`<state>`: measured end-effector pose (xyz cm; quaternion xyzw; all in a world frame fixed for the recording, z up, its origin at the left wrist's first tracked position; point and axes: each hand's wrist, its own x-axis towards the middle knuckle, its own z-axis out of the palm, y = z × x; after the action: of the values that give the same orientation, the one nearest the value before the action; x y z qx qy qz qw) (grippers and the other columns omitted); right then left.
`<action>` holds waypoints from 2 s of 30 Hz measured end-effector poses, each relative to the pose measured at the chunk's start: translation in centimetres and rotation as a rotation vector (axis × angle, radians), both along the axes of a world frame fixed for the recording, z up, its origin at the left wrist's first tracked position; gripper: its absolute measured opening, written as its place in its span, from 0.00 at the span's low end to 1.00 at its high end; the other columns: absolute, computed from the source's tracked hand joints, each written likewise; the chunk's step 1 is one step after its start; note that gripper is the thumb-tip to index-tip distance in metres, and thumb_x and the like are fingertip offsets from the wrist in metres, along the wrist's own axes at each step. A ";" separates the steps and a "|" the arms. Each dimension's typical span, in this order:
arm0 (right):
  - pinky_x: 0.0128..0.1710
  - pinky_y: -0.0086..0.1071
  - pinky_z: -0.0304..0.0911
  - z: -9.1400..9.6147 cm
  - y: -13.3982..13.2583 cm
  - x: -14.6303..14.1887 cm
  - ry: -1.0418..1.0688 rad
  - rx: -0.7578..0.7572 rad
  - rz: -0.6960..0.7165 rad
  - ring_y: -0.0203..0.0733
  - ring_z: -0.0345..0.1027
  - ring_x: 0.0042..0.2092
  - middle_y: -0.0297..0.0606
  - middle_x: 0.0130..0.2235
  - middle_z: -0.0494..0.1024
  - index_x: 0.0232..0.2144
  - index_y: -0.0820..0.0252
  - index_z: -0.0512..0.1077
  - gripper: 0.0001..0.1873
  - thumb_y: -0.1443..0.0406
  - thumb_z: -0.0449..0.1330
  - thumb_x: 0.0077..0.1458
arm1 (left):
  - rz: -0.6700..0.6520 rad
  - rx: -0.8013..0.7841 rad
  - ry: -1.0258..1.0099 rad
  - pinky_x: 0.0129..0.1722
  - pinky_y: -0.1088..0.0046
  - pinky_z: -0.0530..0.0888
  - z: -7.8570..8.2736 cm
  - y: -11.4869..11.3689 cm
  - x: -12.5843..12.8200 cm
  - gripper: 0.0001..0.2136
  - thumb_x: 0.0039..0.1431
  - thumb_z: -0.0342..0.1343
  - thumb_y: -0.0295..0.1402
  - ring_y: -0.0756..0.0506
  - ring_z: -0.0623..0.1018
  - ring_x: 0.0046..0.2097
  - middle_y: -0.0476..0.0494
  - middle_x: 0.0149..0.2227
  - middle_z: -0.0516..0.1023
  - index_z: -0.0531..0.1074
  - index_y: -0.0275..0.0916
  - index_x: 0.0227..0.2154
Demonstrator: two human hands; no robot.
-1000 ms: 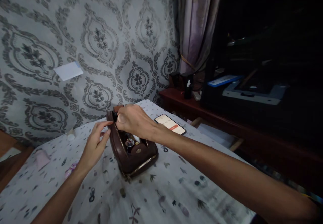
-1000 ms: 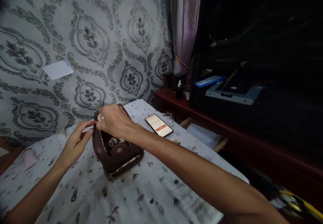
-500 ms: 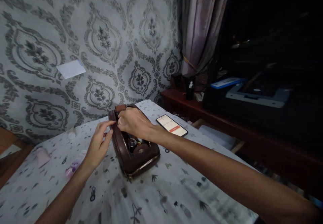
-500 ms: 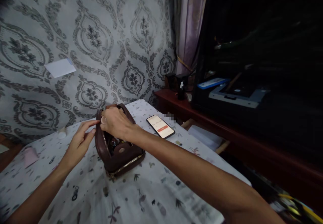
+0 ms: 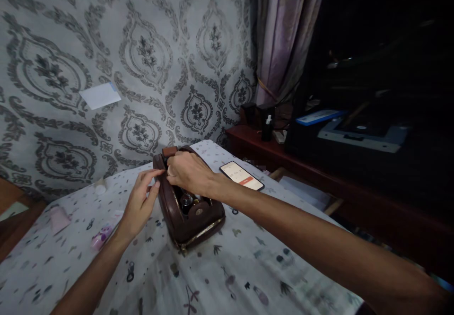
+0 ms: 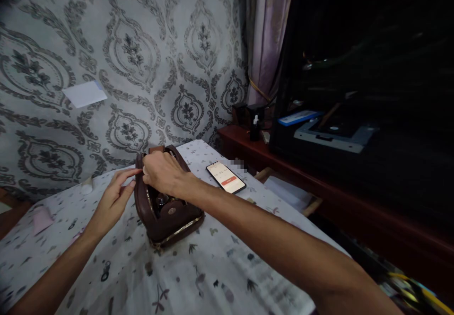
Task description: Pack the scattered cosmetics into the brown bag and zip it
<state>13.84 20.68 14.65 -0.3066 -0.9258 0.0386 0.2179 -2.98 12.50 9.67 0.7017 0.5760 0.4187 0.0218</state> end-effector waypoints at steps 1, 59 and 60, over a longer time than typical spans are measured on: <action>0.32 0.32 0.57 0.0 0.1 0.0 -0.005 -0.004 0.006 0.49 0.76 0.40 0.47 0.38 0.80 0.35 0.62 0.76 0.10 0.63 0.58 0.54 | -0.001 -0.001 -0.001 0.50 0.65 0.73 0.0 0.0 0.0 0.15 0.66 0.45 0.39 0.42 0.71 0.56 0.40 0.51 0.71 0.71 0.42 0.51; 0.33 0.26 0.56 1.3 -0.5 2.0 -0.236 -0.167 0.231 0.41 0.75 0.40 0.39 0.35 0.82 0.38 0.58 0.82 0.15 0.74 0.58 0.52 | -0.030 -0.040 -0.113 0.54 0.63 0.70 -0.7 -0.6 -0.3 0.17 0.67 0.45 0.38 0.41 0.68 0.60 0.39 0.56 0.68 0.66 0.43 0.56; 0.33 0.26 0.56 1.0 -0.4 2.0 -0.227 -0.156 0.235 0.41 0.75 0.40 0.39 0.35 0.83 0.38 0.57 0.82 0.16 0.74 0.57 0.52 | -0.022 -0.035 -0.141 0.54 0.63 0.70 -0.9 -0.7 -0.2 0.18 0.67 0.46 0.38 0.42 0.68 0.60 0.39 0.57 0.67 0.65 0.43 0.57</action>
<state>15.80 20.23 15.68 -0.2145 -0.9681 0.1008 0.0814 -3.22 11.77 8.77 0.6761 0.5727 0.4566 0.0792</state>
